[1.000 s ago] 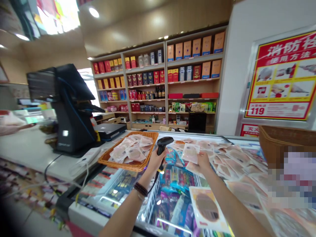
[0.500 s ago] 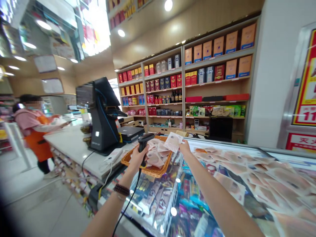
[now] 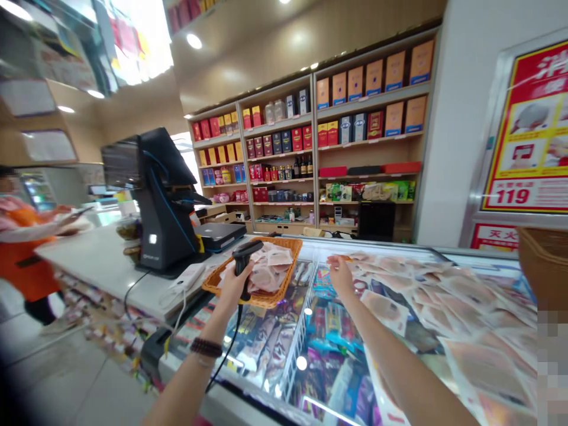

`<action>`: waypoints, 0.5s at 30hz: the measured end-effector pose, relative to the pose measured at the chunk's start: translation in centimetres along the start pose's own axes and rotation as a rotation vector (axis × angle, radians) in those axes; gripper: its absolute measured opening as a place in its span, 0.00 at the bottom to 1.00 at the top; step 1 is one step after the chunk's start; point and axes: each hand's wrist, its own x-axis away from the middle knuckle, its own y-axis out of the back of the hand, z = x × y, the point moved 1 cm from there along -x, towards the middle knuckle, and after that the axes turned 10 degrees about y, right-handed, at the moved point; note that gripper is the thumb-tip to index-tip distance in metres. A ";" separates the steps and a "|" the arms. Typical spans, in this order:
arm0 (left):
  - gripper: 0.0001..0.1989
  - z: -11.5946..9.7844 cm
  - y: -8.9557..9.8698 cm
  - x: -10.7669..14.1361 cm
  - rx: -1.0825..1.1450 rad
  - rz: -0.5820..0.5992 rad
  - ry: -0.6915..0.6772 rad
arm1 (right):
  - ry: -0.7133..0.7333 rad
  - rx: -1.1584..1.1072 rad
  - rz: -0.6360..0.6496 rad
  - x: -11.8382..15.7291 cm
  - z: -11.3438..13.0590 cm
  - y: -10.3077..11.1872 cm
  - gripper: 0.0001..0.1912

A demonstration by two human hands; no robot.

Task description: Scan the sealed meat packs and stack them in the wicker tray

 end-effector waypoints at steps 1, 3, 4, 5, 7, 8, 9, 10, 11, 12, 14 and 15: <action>0.30 0.0 -1.2 0.1 -0.002 0.021 0.005 | 0.006 0.029 0.001 0.0 -0.1 2.1 0.11; 0.30 0.0 -3.9 0.4 0.014 0.072 0.013 | -0.007 0.076 0.006 -0.1 -0.2 6.2 0.09; 0.30 0.0 -5.3 0.7 0.032 0.108 0.019 | -0.030 0.086 0.014 0.0 -0.1 8.1 0.08; 0.30 0.0 -6.6 1.1 0.055 0.149 0.026 | -0.061 0.082 0.029 0.1 0.0 10.0 0.08; 0.30 0.2 -9.4 2.1 0.092 0.235 0.039 | -0.125 0.047 0.087 0.5 0.4 13.3 0.11; 0.30 0.4 -10.6 2.6 0.099 0.277 0.044 | -0.155 0.028 0.132 0.8 0.7 14.8 0.14; 0.30 0.6 -11.9 3.1 0.101 0.318 0.050 | -0.180 0.018 0.185 1.1 1.0 16.1 0.18; 0.30 0.8 -13.1 3.6 0.103 0.351 0.054 | -0.197 0.021 0.238 1.4 1.4 17.2 0.22; 0.29 1.2 -14.2 4.0 0.107 0.378 0.060 | -0.212 0.038 0.285 1.8 1.7 18.1 0.25; 0.29 1.6 -15.2 4.4 0.108 0.403 0.072 | -0.228 0.064 0.317 2.1 2.0 18.8 0.27; 0.30 2.8 -16.8 5.0 0.100 0.427 0.107 | -0.258 0.113 0.316 2.6 2.5 19.4 0.25; 0.30 3.5 -17.4 5.3 0.087 0.432 0.127 | -0.274 0.125 0.287 2.9 2.6 19.4 0.23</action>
